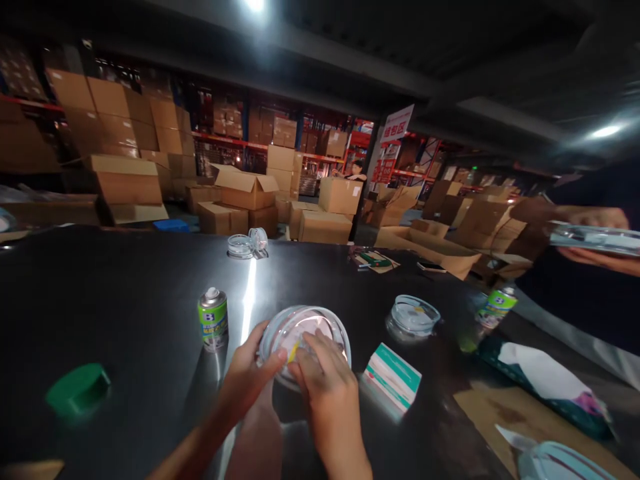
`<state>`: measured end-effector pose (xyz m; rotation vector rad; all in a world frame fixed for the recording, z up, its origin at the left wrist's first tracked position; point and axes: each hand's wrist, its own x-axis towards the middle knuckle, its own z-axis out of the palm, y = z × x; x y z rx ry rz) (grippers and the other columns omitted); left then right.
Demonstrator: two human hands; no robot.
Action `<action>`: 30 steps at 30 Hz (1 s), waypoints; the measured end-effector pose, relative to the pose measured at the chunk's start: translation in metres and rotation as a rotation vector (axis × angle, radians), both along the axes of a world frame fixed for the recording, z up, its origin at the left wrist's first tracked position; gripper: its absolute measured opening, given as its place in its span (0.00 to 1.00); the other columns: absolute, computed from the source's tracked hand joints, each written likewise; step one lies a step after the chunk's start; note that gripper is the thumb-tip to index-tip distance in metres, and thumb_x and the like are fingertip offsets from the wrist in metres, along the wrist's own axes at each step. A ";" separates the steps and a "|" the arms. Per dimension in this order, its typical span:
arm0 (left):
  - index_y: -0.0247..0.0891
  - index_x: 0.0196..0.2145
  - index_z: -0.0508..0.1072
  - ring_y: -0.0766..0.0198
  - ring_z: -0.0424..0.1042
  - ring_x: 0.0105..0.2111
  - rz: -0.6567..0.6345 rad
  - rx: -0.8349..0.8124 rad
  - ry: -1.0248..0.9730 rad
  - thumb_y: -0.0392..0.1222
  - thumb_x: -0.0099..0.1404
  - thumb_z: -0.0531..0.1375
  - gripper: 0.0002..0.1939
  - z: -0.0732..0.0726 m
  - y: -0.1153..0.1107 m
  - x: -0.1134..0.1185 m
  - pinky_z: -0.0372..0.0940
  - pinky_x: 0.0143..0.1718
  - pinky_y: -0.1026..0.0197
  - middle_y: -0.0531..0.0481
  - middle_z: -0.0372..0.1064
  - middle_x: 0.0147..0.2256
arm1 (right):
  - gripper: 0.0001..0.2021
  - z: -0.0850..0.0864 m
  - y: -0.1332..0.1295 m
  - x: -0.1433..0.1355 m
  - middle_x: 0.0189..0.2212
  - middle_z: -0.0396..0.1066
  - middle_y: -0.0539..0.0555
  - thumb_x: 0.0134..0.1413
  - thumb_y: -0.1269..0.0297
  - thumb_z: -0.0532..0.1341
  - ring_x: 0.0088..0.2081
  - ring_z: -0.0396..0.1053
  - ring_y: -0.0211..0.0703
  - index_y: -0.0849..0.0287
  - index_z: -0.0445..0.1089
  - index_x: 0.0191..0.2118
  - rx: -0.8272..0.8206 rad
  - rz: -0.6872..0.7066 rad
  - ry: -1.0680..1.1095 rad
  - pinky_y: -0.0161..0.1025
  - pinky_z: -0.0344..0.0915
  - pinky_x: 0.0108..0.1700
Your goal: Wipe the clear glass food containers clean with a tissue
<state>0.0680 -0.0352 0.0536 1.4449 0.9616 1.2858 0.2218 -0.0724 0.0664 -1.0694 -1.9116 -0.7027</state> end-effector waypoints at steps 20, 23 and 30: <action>0.37 0.51 0.68 0.59 0.74 0.36 0.058 0.041 0.016 0.43 0.57 0.62 0.24 -0.003 -0.002 0.000 0.67 0.39 0.61 0.50 0.76 0.38 | 0.09 -0.007 -0.004 -0.011 0.46 0.74 0.58 0.62 0.68 0.55 0.47 0.73 0.52 0.59 0.72 0.41 -0.112 -0.058 0.092 0.47 0.74 0.44; 0.37 0.51 0.67 0.58 0.74 0.38 0.050 0.027 0.007 0.43 0.57 0.62 0.23 -0.003 -0.002 0.001 0.67 0.40 0.61 0.49 0.76 0.40 | 0.08 -0.006 -0.005 -0.015 0.46 0.74 0.59 0.61 0.69 0.55 0.47 0.73 0.52 0.59 0.72 0.39 -0.104 -0.077 0.101 0.48 0.74 0.45; 0.37 0.51 0.68 0.58 0.74 0.38 0.116 0.037 0.020 0.43 0.56 0.63 0.25 0.000 -0.005 0.002 0.67 0.41 0.61 0.49 0.76 0.40 | 0.09 -0.010 -0.004 -0.028 0.49 0.70 0.62 0.62 0.66 0.53 0.49 0.71 0.53 0.58 0.71 0.35 -0.170 -0.126 0.280 0.49 0.72 0.46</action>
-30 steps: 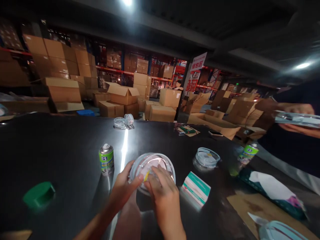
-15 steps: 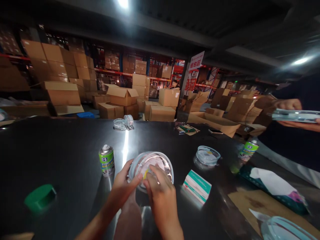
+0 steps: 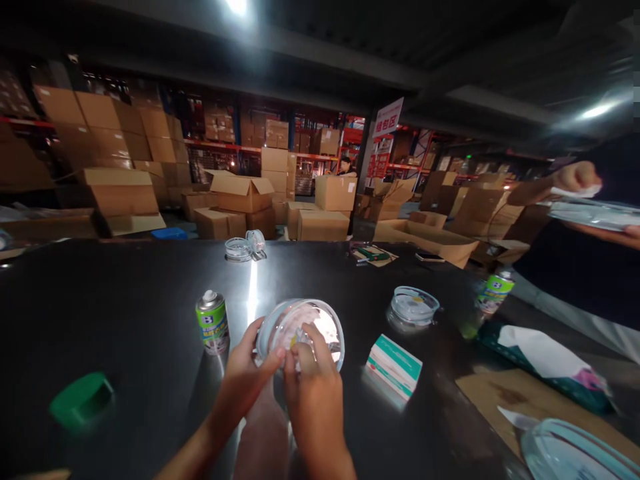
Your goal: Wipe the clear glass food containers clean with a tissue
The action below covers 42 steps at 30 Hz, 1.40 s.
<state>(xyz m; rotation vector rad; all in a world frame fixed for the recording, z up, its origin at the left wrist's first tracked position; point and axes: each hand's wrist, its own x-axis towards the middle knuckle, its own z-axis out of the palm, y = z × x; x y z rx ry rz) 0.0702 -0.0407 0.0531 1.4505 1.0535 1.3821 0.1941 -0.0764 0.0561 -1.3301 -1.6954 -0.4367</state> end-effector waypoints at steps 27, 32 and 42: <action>0.38 0.50 0.69 0.61 0.74 0.29 -0.049 -0.030 -0.001 0.45 0.56 0.62 0.24 0.005 -0.002 -0.006 0.68 0.30 0.63 0.51 0.76 0.32 | 0.09 0.008 0.003 0.013 0.36 0.60 0.54 0.64 0.67 0.50 0.39 0.61 0.43 0.56 0.59 0.30 -0.234 0.365 0.271 0.41 0.60 0.43; 0.40 0.52 0.68 0.61 0.72 0.23 -0.079 -0.092 0.014 0.48 0.57 0.63 0.25 0.002 -0.002 -0.007 0.67 0.26 0.63 0.55 0.74 0.25 | 0.09 0.011 0.003 0.021 0.36 0.61 0.53 0.64 0.67 0.50 0.38 0.62 0.42 0.56 0.59 0.30 -0.285 0.411 0.280 0.39 0.60 0.42; 0.40 0.51 0.68 0.62 0.68 0.22 -0.156 -0.061 0.138 0.49 0.59 0.61 0.23 0.000 0.002 -0.011 0.61 0.22 0.64 0.53 0.73 0.27 | 0.11 0.018 0.004 0.038 0.32 0.60 0.51 0.63 0.66 0.50 0.33 0.60 0.40 0.55 0.56 0.28 -0.491 0.522 0.291 0.37 0.59 0.34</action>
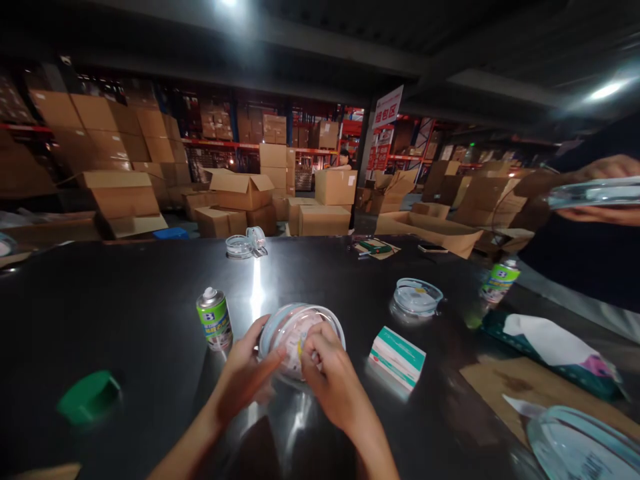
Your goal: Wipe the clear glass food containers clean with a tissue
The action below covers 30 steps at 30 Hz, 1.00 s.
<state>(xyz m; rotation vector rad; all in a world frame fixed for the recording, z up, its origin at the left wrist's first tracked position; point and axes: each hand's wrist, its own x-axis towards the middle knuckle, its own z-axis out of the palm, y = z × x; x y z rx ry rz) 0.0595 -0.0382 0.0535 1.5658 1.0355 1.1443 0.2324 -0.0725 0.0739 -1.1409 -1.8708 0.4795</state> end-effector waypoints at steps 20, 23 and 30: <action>0.35 0.43 0.73 0.59 0.71 0.32 -0.086 -0.019 -0.060 0.43 0.55 0.63 0.17 -0.017 0.026 -0.007 0.63 0.32 0.63 0.49 0.75 0.33 | 0.12 0.001 0.006 0.012 0.31 0.60 0.50 0.56 0.66 0.55 0.33 0.61 0.40 0.56 0.57 0.23 -0.166 0.112 0.185 0.36 0.58 0.32; 0.35 0.42 0.74 0.59 0.71 0.34 -0.078 -0.013 -0.077 0.44 0.56 0.63 0.17 -0.017 0.029 -0.009 0.64 0.34 0.63 0.48 0.75 0.34 | 0.12 -0.001 0.009 0.018 0.31 0.62 0.51 0.56 0.62 0.56 0.33 0.62 0.41 0.57 0.59 0.22 -0.179 0.127 0.225 0.37 0.60 0.33; 0.34 0.43 0.75 0.55 0.73 0.40 0.032 0.030 -0.139 0.48 0.58 0.61 0.18 -0.004 0.025 -0.013 0.65 0.42 0.59 0.45 0.76 0.38 | 0.12 -0.007 0.013 0.012 0.31 0.61 0.51 0.59 0.59 0.57 0.33 0.62 0.41 0.57 0.63 0.26 -0.043 -0.073 0.336 0.37 0.59 0.35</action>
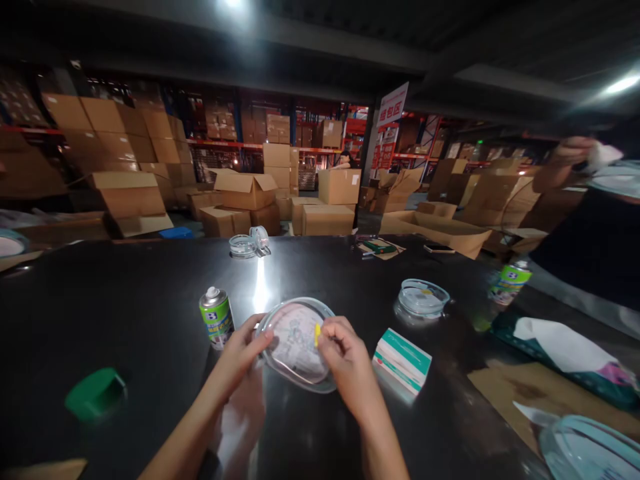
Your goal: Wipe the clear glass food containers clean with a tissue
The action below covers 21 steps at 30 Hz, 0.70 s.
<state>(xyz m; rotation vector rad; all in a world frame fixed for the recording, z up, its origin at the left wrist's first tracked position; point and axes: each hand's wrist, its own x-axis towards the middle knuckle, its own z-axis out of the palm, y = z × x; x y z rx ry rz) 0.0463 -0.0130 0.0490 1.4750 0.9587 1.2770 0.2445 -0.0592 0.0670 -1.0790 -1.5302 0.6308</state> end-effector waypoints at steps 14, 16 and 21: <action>0.39 0.52 0.67 0.59 0.73 0.40 0.139 0.108 0.002 0.45 0.60 0.62 0.23 0.011 -0.028 0.001 0.67 0.42 0.61 0.50 0.75 0.43 | 0.04 -0.001 -0.017 -0.052 0.33 0.67 0.49 0.62 0.70 0.56 0.33 0.68 0.35 0.55 0.66 0.35 0.430 -0.305 -0.238 0.30 0.64 0.35; 0.41 0.52 0.66 0.60 0.73 0.40 0.122 0.133 0.002 0.46 0.61 0.62 0.23 0.012 -0.032 0.002 0.67 0.42 0.62 0.51 0.75 0.42 | 0.04 -0.002 -0.017 -0.054 0.33 0.68 0.50 0.61 0.71 0.56 0.33 0.68 0.35 0.56 0.67 0.36 0.445 -0.315 -0.246 0.30 0.65 0.35; 0.41 0.53 0.66 0.62 0.72 0.36 0.095 0.150 0.019 0.47 0.62 0.62 0.22 0.014 -0.035 0.002 0.66 0.39 0.64 0.53 0.75 0.39 | 0.04 -0.006 -0.017 -0.055 0.34 0.69 0.51 0.61 0.72 0.57 0.35 0.69 0.36 0.57 0.68 0.38 0.488 -0.338 -0.268 0.30 0.66 0.36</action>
